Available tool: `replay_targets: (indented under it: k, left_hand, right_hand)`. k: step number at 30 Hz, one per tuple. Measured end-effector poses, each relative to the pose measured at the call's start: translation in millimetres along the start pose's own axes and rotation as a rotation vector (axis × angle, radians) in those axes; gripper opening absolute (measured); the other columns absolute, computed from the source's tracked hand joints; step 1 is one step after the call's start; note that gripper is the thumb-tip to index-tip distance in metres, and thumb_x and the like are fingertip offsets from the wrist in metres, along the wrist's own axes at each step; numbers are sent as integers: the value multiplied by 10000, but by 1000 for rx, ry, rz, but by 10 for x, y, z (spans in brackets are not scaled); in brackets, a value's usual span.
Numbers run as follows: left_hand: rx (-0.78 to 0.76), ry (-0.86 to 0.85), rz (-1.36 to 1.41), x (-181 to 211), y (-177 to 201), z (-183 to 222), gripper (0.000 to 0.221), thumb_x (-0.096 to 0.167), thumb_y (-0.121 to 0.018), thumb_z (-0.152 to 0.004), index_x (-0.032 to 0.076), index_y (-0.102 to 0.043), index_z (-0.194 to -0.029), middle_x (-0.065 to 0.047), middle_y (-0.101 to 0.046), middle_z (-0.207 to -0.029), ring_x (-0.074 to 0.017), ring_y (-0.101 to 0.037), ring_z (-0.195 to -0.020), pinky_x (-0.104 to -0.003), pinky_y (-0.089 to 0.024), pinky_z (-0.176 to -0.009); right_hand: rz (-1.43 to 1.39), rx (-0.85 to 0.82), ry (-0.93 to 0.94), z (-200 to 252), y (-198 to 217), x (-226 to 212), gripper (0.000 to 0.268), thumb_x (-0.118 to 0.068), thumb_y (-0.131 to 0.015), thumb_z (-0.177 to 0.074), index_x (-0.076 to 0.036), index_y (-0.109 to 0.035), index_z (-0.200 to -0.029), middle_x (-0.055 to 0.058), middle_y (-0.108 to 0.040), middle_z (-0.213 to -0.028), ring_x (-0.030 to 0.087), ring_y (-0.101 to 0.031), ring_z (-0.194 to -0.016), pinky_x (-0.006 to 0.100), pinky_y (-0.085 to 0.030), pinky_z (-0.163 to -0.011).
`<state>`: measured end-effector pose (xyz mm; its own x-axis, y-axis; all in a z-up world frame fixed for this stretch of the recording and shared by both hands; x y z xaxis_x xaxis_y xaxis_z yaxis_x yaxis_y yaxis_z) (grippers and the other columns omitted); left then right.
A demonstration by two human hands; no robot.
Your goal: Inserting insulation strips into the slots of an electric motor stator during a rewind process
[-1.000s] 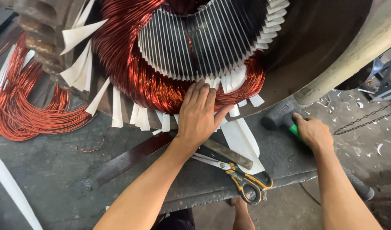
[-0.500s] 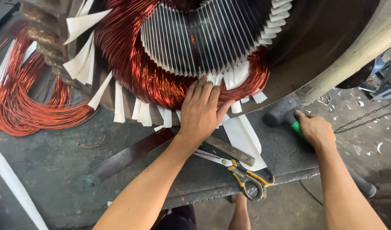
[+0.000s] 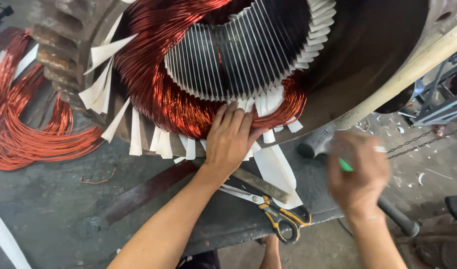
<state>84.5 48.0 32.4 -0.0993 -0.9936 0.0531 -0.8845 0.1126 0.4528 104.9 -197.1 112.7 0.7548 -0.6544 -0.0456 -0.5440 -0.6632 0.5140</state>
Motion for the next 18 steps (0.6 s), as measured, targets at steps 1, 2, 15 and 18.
replay_targets:
  k: [1, 2, 15, 18]
  left_hand:
    - [-27, -6, -36, -8, -22, 9, 523, 544, -660, -1077, 33, -769, -1104, -146, -721, -1098, -329, -711, -1196, -460, -501, -1184]
    - [-53, -20, -62, 12, -59, 8, 571, 577, -578, -1098, 40, -769, -1131, -143, -734, -1117, -325, -710, -1208, -450, -506, -1185]
    - [-20, -43, 168, -70, -200, 115, 310, 120, -815, -826, -55, -748, -1074, -172, -682, -1036, -372, -679, -1208, -540, -411, -1235]
    - [-13, -17, 132, -60, -183, 105, 225, 40, -791, -840, -39, -768, -1049, -154, -703, -1005, -352, -691, -1170, -543, -408, -1225]
  right_hand:
    - [-93, -94, 188, -139, -73, -351, 136, 53, -624, -1086, 50, -732, -1168, 212, -757, -1186, 412, -714, -1091, 504, -549, -1001]
    - [-176, -185, 368, -240, -113, -688, 152, -52, -620, -1083, 31, -738, -1132, 201, -756, -1151, 401, -724, -1049, 510, -573, -980]
    - [158, -312, 402, -138, -1331, -778, 290, -221, -644, -1022, -42, -689, -1246, 101, -650, -969, 309, -727, -991, 434, -472, -1073]
    - [238, -274, 315, -35, -1537, -722, 310, -190, -691, -869, -59, -674, -1149, 95, -665, -965, 311, -716, -990, 444, -465, -1027]
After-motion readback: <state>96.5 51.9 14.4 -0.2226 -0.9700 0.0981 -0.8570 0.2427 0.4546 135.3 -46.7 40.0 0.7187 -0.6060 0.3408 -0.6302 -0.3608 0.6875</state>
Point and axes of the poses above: each hand's wrist, its own z-axis away from the middle knuckle, its own y-axis out of the back of the hand, x = y × z, the point moved 5 cm from there along -z, towards the middle knuckle
